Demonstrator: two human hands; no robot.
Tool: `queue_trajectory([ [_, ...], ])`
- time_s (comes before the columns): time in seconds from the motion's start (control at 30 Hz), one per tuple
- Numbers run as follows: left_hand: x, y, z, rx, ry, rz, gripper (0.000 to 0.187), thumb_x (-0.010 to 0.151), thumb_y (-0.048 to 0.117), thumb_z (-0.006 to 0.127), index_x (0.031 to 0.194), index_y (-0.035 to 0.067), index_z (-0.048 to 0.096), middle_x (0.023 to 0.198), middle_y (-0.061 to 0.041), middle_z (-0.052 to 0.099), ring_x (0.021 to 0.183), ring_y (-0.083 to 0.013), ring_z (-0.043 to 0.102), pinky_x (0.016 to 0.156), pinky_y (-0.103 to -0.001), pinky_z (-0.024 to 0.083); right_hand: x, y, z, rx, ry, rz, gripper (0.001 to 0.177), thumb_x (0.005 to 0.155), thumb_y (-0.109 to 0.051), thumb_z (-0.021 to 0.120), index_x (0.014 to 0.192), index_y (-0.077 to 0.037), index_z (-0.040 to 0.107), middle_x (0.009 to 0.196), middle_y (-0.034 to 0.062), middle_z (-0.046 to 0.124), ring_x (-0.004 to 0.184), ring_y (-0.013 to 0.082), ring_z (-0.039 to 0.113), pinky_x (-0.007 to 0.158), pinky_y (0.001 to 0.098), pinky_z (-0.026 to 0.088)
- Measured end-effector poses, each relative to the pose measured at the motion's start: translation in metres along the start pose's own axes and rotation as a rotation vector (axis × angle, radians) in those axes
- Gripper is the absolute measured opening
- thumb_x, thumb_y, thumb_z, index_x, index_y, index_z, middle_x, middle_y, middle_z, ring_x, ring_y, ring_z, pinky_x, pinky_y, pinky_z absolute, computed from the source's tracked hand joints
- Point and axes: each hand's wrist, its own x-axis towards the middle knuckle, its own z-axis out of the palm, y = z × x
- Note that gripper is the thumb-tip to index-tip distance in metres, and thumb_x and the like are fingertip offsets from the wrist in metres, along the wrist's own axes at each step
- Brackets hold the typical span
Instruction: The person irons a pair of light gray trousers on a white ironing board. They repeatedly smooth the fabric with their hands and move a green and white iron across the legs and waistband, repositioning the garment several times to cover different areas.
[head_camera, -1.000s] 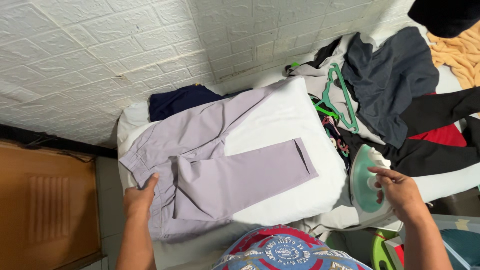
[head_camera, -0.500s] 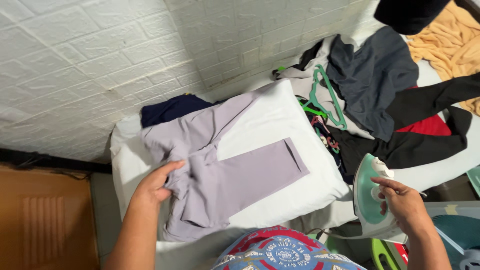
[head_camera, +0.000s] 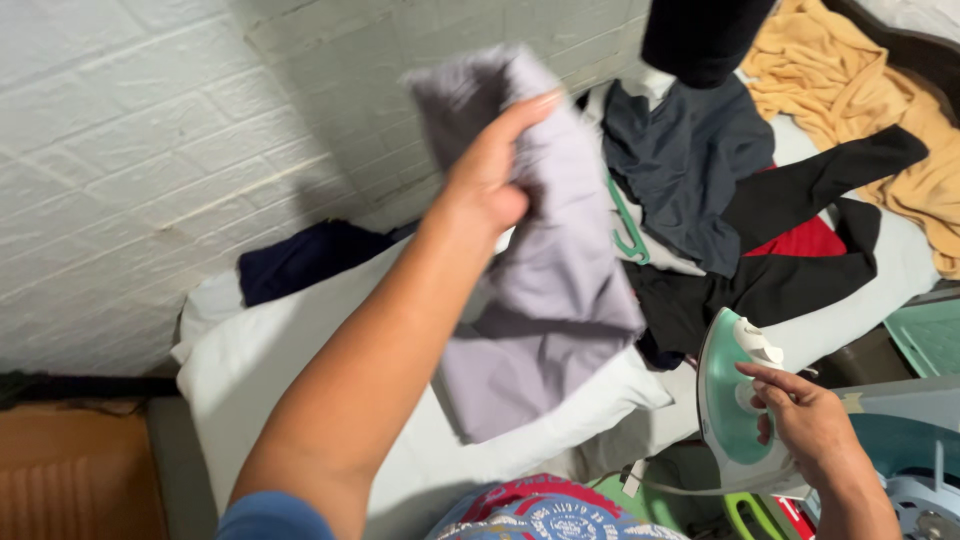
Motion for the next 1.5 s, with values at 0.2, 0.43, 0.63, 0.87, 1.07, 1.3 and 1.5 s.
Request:
queue_trajectory([
  [0.2,0.053,-0.028,0.102,0.177,-0.347,0.017,0.031,0.078,0.01,0.088,0.102,-0.003,0.075,0.089,-0.011,0.075,0.077,-0.0202,0.071,0.075,-0.037,0.059,-0.001,-0.018,-0.012,-0.001,-0.004,-0.009,0.031,0.098,-0.015,0.063,0.126,-0.014,0.077,0.085,0.0088,0.062,0.059,0.0183,0.052,0.054,0.0327,0.044],
  [0.43,0.06,-0.074,0.137,1.642,-0.519,-0.064,0.061,0.066,0.039,0.088,0.112,0.001,0.076,0.094,-0.01,0.079,0.089,-0.0187,0.075,0.081,-0.032,0.059,0.018,-0.066,-0.032,0.102,0.157,0.017,0.041,0.102,-0.042,0.064,0.126,-0.012,0.077,0.085,0.0058,0.061,0.064,0.015,0.051,0.055,0.0337,0.045],
  [0.63,0.045,-0.119,0.114,1.751,-1.021,0.304,0.071,0.057,0.025,0.086,0.124,0.009,0.066,0.109,-0.016,0.075,0.104,-0.0329,0.073,0.085,-0.039,0.058,0.015,-0.105,-0.051,-0.076,0.175,-0.129,0.082,0.077,-0.031,0.087,0.155,-0.029,0.062,0.087,0.018,0.067,0.071,0.0203,0.059,0.06,0.0374,0.046],
  [0.87,0.008,-0.132,0.12,1.878,-1.262,0.312,0.073,0.056,0.016,0.082,0.127,0.02,0.063,0.101,-0.011,0.074,0.095,-0.0352,0.071,0.078,-0.046,0.054,0.038,-0.1,-0.043,-0.093,-0.046,-0.269,0.092,0.059,-0.02,0.095,0.144,-0.026,0.062,0.09,0.004,0.071,0.077,0.0136,0.061,0.064,0.0312,0.048],
  [1.07,-0.023,-0.125,0.094,1.736,-1.048,0.529,0.056,0.069,0.014,0.082,0.123,0.019,0.067,0.112,-0.006,0.075,0.107,-0.0316,0.071,0.089,-0.044,0.055,0.041,-0.073,-0.026,0.096,-0.229,-0.094,0.028,0.071,-0.016,0.088,0.092,0.001,0.08,0.075,0.0064,0.075,0.065,0.0168,0.062,0.06,0.0342,0.049],
  [1.3,-0.054,-0.106,-0.03,1.539,-0.179,0.513,0.062,0.077,0.041,0.086,0.127,0.01,0.065,0.135,-0.015,0.063,0.129,-0.0347,0.057,0.109,-0.045,0.045,0.011,-0.071,-0.029,-0.092,-0.119,-0.032,0.023,0.075,-0.014,0.088,0.089,0.002,0.08,0.072,0.0081,0.07,0.066,0.0161,0.059,0.063,0.0349,0.049],
  [1.5,-0.076,-0.1,-0.146,1.906,0.531,-0.413,0.069,0.078,0.029,0.087,0.134,0.008,0.053,0.137,-0.018,0.054,0.123,-0.0372,0.059,0.1,-0.046,0.05,-0.003,-0.051,-0.039,-0.048,-0.1,-0.104,0.025,0.073,-0.012,0.087,0.093,0.0,0.079,0.076,0.0062,0.075,0.067,0.0151,0.06,0.063,0.0342,0.05],
])
